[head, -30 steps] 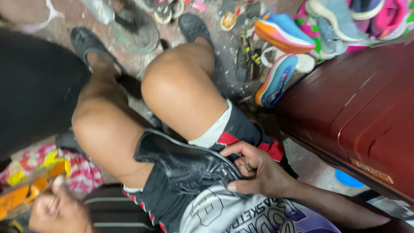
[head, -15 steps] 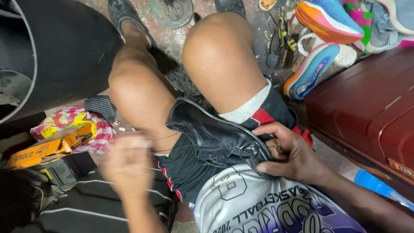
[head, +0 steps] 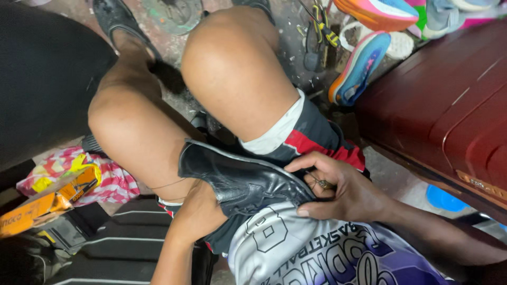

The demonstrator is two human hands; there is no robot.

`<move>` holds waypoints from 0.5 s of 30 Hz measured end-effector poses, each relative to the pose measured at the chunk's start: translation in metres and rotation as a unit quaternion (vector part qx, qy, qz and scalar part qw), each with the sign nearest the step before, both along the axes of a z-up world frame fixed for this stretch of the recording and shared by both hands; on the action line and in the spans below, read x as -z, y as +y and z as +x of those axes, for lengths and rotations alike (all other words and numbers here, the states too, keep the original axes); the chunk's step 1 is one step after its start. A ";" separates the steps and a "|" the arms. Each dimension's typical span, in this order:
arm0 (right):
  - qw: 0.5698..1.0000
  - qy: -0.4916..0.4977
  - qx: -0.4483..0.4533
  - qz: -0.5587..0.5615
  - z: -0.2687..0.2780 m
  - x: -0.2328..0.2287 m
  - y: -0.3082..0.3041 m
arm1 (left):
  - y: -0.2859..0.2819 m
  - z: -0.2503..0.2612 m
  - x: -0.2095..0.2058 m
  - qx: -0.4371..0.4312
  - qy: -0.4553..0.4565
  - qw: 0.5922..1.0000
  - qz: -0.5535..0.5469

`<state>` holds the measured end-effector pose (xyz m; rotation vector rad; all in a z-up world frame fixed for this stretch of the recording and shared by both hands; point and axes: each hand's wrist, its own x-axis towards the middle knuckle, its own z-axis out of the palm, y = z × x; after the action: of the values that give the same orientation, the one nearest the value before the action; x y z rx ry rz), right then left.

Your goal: The person sits on the floor and repairs a black leather shoe by hand. They repeatedly insert a needle and thread into the shoe's sole and upper, pulling the thread through to stitch the shoe together.

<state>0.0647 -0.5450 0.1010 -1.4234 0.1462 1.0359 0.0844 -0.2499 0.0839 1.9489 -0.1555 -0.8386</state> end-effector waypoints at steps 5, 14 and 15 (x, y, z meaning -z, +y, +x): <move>0.999 0.032 -0.021 -0.005 0.011 -0.004 0.000 | 0.007 0.001 0.008 0.013 0.059 0.998 0.015; 0.999 0.043 -0.010 0.011 0.006 0.000 0.003 | 0.009 -0.029 0.034 -0.036 -0.028 0.998 -0.048; 0.999 0.046 -0.004 0.011 0.004 0.000 0.004 | 0.009 -0.033 0.035 -0.040 -0.042 0.997 -0.056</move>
<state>0.0691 -0.5410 0.1012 -1.3587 0.1957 1.1060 0.0519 -0.2408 0.0490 1.8739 -0.1703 -0.6811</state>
